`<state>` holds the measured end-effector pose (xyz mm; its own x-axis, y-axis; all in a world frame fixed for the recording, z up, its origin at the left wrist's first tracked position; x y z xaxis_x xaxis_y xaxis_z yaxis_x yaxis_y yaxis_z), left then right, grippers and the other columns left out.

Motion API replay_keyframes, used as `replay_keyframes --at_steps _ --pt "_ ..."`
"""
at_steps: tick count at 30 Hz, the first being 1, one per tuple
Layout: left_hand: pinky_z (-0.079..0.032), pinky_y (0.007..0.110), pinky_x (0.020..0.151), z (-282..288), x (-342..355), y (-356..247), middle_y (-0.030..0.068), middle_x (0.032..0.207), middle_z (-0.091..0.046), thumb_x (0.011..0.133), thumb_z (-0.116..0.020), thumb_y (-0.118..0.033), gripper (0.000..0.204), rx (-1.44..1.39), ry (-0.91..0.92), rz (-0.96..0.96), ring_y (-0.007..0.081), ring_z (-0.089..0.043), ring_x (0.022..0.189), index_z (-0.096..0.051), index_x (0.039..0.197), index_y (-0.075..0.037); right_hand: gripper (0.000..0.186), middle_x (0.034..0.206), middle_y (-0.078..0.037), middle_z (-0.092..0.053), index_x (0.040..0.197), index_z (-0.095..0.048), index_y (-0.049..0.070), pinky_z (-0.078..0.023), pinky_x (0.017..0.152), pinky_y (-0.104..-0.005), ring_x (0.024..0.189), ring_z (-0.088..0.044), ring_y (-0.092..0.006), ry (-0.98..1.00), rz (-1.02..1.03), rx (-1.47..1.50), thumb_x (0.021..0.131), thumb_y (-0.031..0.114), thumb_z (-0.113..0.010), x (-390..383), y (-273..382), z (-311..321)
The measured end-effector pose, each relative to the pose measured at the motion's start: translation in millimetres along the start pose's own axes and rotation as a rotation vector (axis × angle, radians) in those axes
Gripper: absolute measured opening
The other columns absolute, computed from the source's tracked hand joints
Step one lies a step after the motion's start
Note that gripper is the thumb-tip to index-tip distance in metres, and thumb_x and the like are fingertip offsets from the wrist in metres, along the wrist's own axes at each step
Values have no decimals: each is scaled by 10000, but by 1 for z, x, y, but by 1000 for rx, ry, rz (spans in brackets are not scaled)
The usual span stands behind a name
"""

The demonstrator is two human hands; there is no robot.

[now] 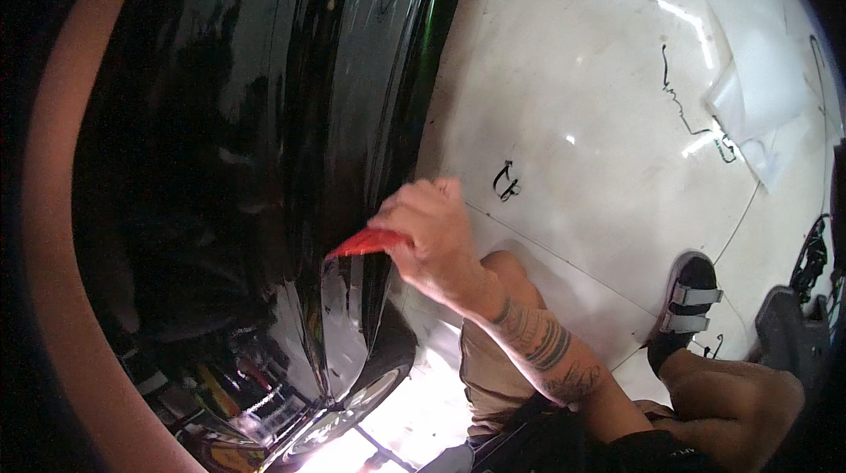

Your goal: The person kneels beside a dark car and uses a red squeegee to apply a black vinyl wrap to the lower side skirt. They smooth the film along the edge, tuck it into seams, and repeatedly press the surface to remove air bubbles.

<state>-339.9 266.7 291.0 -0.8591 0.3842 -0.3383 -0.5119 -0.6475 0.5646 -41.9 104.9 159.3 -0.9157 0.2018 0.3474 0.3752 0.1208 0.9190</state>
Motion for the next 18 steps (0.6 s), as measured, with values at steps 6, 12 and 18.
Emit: replay_keyframes --at_steps 6,12,18 --pt "-547 377 542 7 13 2 196 773 -681 918 -557 -137 279 2 12 28 254 -685 635 -662 874 117 175 733 -13 -539 739 -636 139 -320 702 -362 718 -530 -216 -136 0 8 739 262 -761 62 -32 38" --pt "-549 375 538 6 22 12 197 769 -679 919 -563 -140 281 -7 41 60 253 -684 632 -660 873 120 182 682 -76 -669 794 -696 45 -456 557 -300 598 -624 -152 -156 -37 -34 743 189 -795 126 -47 77" --pt "-550 373 535 13 29 12 198 765 -677 920 -569 -143 284 4 67 85 251 -683 629 -658 871 122 222 770 -116 -689 876 -727 94 -494 644 -342 695 -655 -257 -281 43 -16 720 234 -801 196 -64 128"
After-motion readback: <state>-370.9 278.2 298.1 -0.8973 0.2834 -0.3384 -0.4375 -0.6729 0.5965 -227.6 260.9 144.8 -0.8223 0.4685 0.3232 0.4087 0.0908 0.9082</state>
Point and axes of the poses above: each hand's wrist, its own x-axis towards the middle knuckle, its own z-axis out of the back of the hand, y = z × x, the point moved 7 cm from there along x, towards the middle knuckle
